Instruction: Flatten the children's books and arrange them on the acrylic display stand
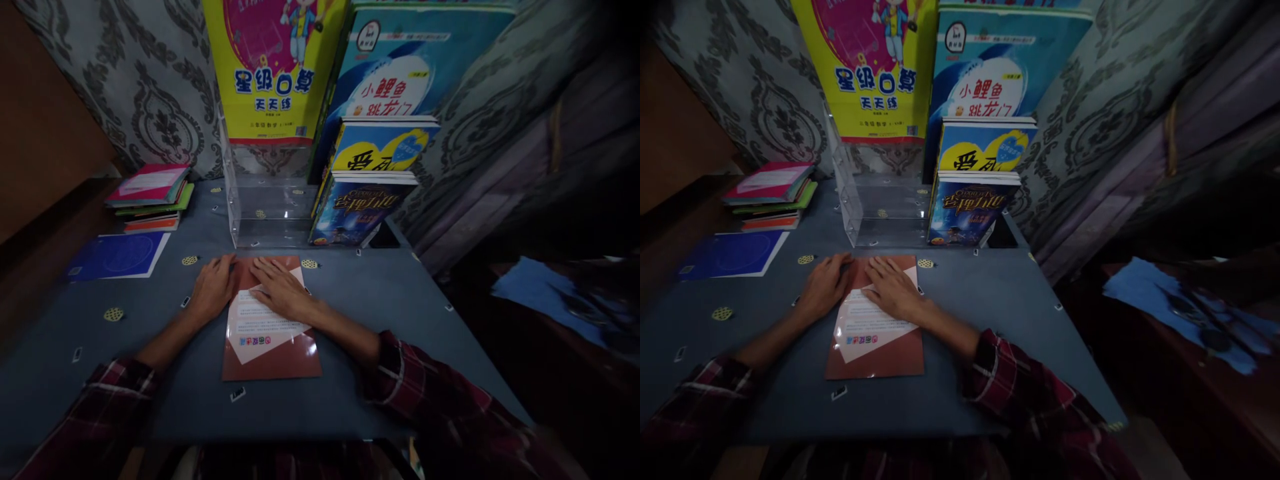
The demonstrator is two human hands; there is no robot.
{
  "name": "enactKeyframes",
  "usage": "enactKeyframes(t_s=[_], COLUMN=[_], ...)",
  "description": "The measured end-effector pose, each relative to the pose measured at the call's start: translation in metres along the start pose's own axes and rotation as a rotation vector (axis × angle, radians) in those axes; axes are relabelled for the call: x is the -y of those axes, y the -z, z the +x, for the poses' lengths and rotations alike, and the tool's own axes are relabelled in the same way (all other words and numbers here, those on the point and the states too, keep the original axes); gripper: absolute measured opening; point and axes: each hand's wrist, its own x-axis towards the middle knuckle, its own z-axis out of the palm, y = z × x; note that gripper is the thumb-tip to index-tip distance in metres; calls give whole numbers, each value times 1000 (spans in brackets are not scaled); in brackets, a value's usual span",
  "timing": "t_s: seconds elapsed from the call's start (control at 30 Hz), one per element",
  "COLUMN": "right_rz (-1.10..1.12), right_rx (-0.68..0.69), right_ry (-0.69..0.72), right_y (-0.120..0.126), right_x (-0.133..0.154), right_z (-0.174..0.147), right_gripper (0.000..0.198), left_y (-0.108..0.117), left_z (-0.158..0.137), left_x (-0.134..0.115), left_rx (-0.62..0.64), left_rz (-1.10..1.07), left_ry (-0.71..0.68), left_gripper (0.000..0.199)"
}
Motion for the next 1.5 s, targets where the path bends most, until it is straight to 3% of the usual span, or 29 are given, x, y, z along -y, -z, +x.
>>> enactKeyframes(t_s=[0.37, 0.6, 0.8, 0.93, 1.3, 1.5], right_rz=[20, 2, 40, 8, -45, -38], right_rx=[-34, -95, -108, -136, -101, -104], right_ry=[-44, -175, -167, -240, -341, -319], right_y=[-1, 0, 5, 5, 15, 13], right_x=[-2, -2, -13, -21, -13, -16], right_z=[-8, -18, -25, -37, -42, -44], right_gripper=[57, 55, 50, 53, 52, 53], left_y=[3, 1, 1, 0, -2, -2], left_z=[-1, -1, 0, 0, -1, -2], left_x=[-5, -5, -3, -3, -3, -1], left_rx=[84, 85, 118, 128, 110, 117], left_rz=[183, 100, 103, 112, 98, 81], left_ry=[-109, -132, -132, -124, -133, -138], left_gripper=[41, 43, 45, 46, 46, 47])
